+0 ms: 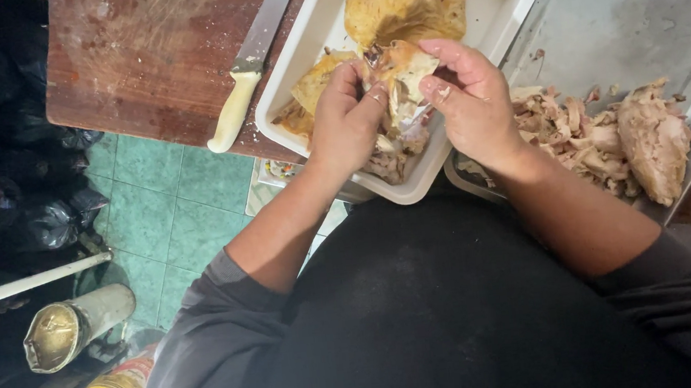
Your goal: Manually shredding a cooked whole chicken into a tray.
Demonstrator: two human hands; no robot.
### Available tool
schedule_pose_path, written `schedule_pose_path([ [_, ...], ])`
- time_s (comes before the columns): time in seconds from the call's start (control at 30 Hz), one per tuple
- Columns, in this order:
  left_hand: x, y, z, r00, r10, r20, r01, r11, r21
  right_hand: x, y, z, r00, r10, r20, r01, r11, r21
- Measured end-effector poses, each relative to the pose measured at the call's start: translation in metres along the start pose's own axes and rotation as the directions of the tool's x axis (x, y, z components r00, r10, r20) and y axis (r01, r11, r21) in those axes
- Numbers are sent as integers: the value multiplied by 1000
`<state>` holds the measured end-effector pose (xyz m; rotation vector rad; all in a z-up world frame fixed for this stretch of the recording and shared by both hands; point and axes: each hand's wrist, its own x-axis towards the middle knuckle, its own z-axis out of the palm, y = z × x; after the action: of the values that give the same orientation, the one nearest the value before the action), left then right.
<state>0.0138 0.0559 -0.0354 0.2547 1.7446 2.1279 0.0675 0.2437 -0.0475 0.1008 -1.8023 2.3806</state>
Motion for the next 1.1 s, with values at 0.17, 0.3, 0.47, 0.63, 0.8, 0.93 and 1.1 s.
schedule_pose_path([
  [0.17, 3, -5, -2, 999, 34, -23, -34, 999, -20, 2, 8, -11, 998, -9, 61, -1, 986, 164],
  [0.3, 2, -9, -1, 999, 38, -31, -40, 997, -65, 3, -3, -7, 994, 14, 106, -29, 990, 141],
  [0.47, -6, 1, 0, 996, 89, -12, -89, 995, -44, -1, -14, 6, 995, 61, 79, -60, 998, -14],
  [0.63, -5, 27, -5, 981, 178, 77, -193, 944, 269, 1, -2, 11, 998, 52, -16, -54, 994, -95],
  [0.8, 1, 35, -9, 947, 277, 162, -321, 804, 500, -2, 14, 10, 996, -16, -84, 2, 987, -163],
  [0.93, 1, 32, -8, 936, 300, 184, -351, 759, 548, -5, 24, 9, 990, -95, -106, 58, 947, -315],
  [1.1, 4, 34, -6, 925, 330, 190, -377, 725, 576, 1, 14, 16, 983, -93, -156, 12, 891, -454],
])
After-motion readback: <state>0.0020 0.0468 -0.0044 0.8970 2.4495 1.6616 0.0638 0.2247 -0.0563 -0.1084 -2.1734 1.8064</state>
